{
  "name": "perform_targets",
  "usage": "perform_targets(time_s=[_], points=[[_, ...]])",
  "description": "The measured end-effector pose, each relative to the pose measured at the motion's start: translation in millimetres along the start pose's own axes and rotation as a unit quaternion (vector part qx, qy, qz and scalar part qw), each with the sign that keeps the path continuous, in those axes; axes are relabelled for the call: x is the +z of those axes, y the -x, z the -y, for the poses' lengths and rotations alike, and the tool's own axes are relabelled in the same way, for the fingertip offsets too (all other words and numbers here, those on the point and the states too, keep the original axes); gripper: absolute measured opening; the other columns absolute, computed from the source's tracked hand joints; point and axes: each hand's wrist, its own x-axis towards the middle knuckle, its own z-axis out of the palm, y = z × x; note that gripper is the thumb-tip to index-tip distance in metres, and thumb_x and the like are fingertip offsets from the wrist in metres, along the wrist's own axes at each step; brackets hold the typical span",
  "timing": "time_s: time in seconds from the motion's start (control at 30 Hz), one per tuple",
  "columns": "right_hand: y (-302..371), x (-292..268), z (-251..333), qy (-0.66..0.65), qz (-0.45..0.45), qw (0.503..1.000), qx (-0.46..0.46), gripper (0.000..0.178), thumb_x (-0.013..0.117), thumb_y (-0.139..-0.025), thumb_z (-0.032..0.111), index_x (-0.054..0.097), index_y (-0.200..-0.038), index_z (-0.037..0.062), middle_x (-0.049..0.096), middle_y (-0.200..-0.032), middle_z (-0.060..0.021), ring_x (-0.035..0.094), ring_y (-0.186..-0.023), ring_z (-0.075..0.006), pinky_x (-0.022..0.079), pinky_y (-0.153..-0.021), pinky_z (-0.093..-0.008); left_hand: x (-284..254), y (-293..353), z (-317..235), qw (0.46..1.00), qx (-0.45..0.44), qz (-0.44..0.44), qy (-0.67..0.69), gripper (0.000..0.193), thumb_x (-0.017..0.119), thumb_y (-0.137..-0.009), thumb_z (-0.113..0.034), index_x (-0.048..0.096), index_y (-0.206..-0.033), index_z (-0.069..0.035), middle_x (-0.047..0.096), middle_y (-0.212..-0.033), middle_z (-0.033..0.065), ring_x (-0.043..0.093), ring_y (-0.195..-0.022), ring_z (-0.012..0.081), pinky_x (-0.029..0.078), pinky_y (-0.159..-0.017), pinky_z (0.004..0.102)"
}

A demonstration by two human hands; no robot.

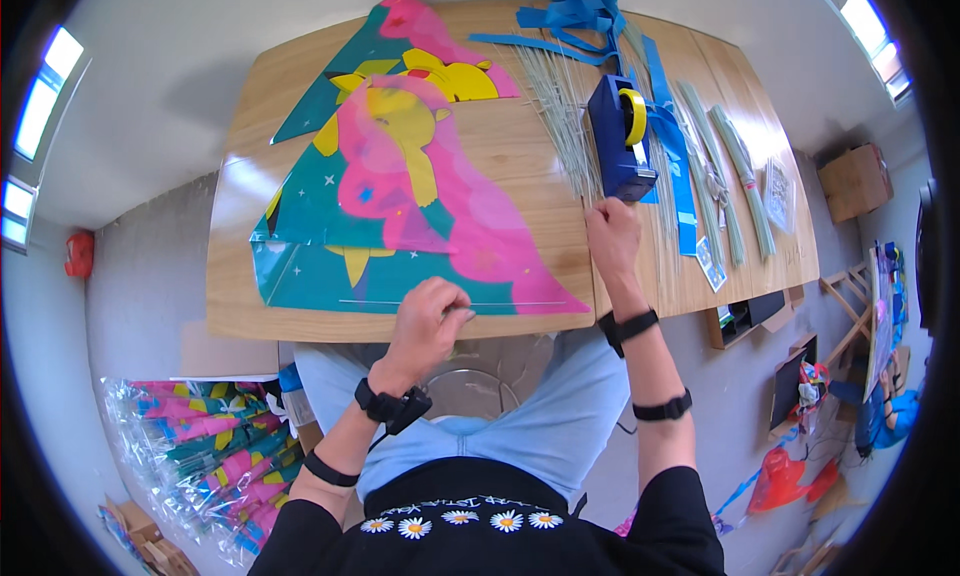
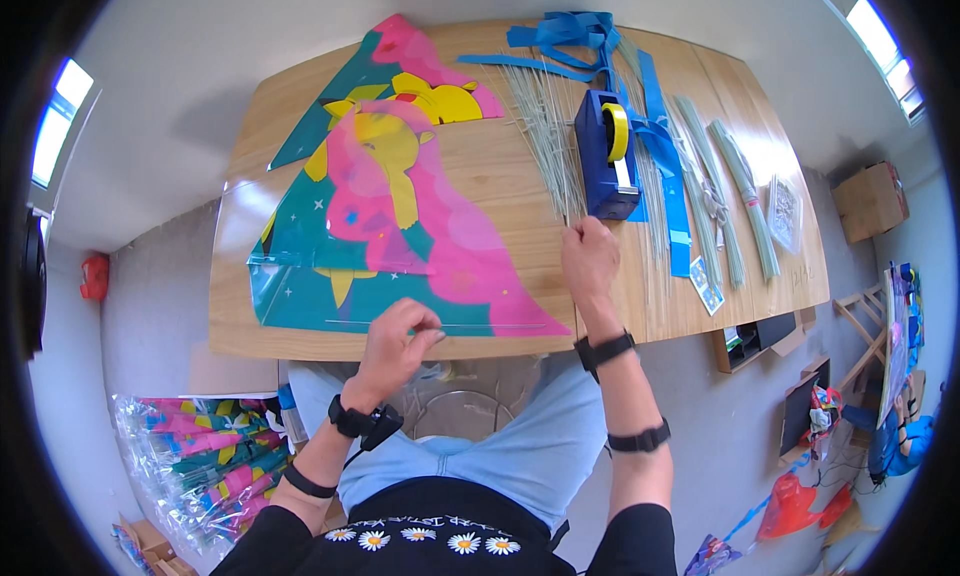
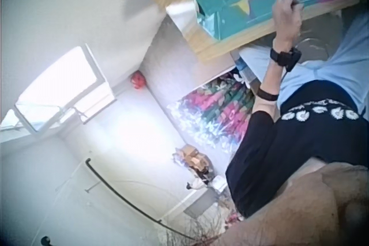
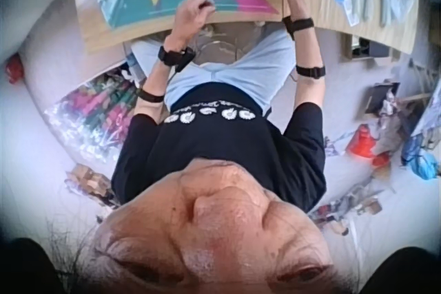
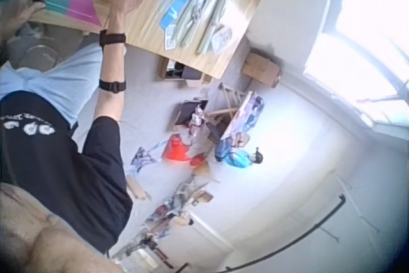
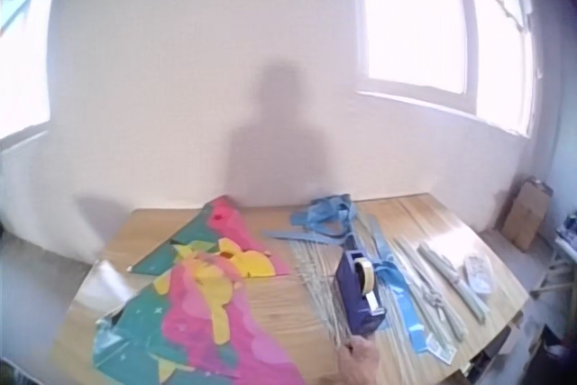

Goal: Assembling a colorful kite by attaching a wooden stick to the plastic sail and securing it with tape.

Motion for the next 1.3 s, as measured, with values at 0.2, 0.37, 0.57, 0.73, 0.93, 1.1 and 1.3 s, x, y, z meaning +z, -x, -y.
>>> perform_targets(time_s=[0.2, 0.37, 0.57, 0.73, 0.93, 1.1, 1.3], points=[[81, -96, 34, -0.207, 0.172, 0.96, 0.078, 0.011, 0.065, -0.082, 0.008, 0.064, -0.081, -0.0024, 0.059, -0.062, -0.0108, 0.056, -0.054, -0.0153, 0.043, -0.052, -0.0303, 12, -34, -8, 0.952, -0.104, 0.0, 0.288, 0.018, 0.061, -0.089, -0.005, 0.063, -0.107, 0.0, 0.067, -0.101, 0.0056, 0.062, -0.098, 0.0156, 0.048, -0.085, 0.028], [131, -149, 59, -0.287, 0.315, 0.898, 0.111, 0.007, 0.064, -0.083, 0.001, 0.061, -0.078, -0.0026, 0.053, -0.06, 0.0006, 0.047, -0.057, -0.0056, 0.038, -0.05, -0.0233, 17, -46, -27, 0.859, -0.137, 0.024, 0.492, 0.022, 0.056, -0.095, -0.007, 0.059, -0.116, -0.001, 0.065, -0.111, 0.0046, 0.06, -0.103, 0.0145, 0.048, -0.089, 0.0285], [149, -168, 56, -0.316, 0.317, 0.888, 0.109, 0.003, 0.063, -0.081, -0.005, 0.06, -0.079, -0.0032, 0.054, -0.061, -0.0005, 0.046, -0.057, -0.0059, 0.037, -0.051, -0.0227, 13, -29, -41, 0.868, -0.103, 0.095, 0.477, 0.011, 0.062, -0.092, -0.007, 0.064, -0.101, -0.002, 0.066, -0.095, 0.0037, 0.063, -0.09, 0.0123, 0.052, -0.082, 0.0268], [156, -170, 57, -0.312, 0.303, 0.897, 0.076, 0.003, 0.063, -0.08, -0.005, 0.06, -0.079, -0.0038, 0.054, -0.061, -0.0009, 0.047, -0.058, -0.0066, 0.038, -0.052, -0.0232, 7, -18, -48, 0.896, -0.078, 0.099, 0.427, 0.009, 0.069, -0.086, -0.006, 0.065, -0.093, -0.002, 0.065, -0.087, 0.0012, 0.061, -0.083, 0.0095, 0.051, -0.076, 0.0248], [163, -171, 60, -0.292, 0.29, 0.91, 0.05, 0.004, 0.065, -0.079, -0.004, 0.06, -0.078, -0.0045, 0.054, -0.061, -0.0028, 0.047, -0.058, -0.0074, 0.039, -0.052, -0.0238, 8, -13, -44, 0.889, -0.089, 0.102, 0.437, 0.008, 0.068, -0.087, -0.006, 0.063, -0.093, -0.004, 0.061, -0.085, -0.0007, 0.058, -0.081, 0.0075, 0.048, -0.073, 0.023], [174, -171, 61, -0.283, 0.29, 0.911, 0.083, 0.005, 0.065, -0.078, -0.003, 0.061, -0.078, -0.0045, 0.054, -0.06, -0.0038, 0.048, -0.057, -0.0072, 0.039, -0.052, -0.0244, 16, -17, -36, 0.859, -0.127, 0.078, 0.489, 0.006, 0.065, -0.09, -0.008, 0.061, -0.094, -0.005, 0.06, -0.086, -0.002, 0.056, -0.079, 0.0068, 0.047, -0.073, 0.0224], [178, -170, 55, -0.272, 0.281, 0.917, 0.082, 0.005, 0.065, -0.078, -0.003, 0.061, -0.077, -0.0042, 0.053, -0.06, -0.0017, 0.047, -0.057, -0.0062, 0.038, -0.051, -0.0238, 18, -17, -32, 0.86, -0.16, 0.106, 0.472, 0.005, 0.064, -0.092, -0.01, 0.061, -0.092, -0.007, 0.06, -0.086, -0.0026, 0.056, -0.079, 0.0064, 0.048, -0.074, 0.0222]])
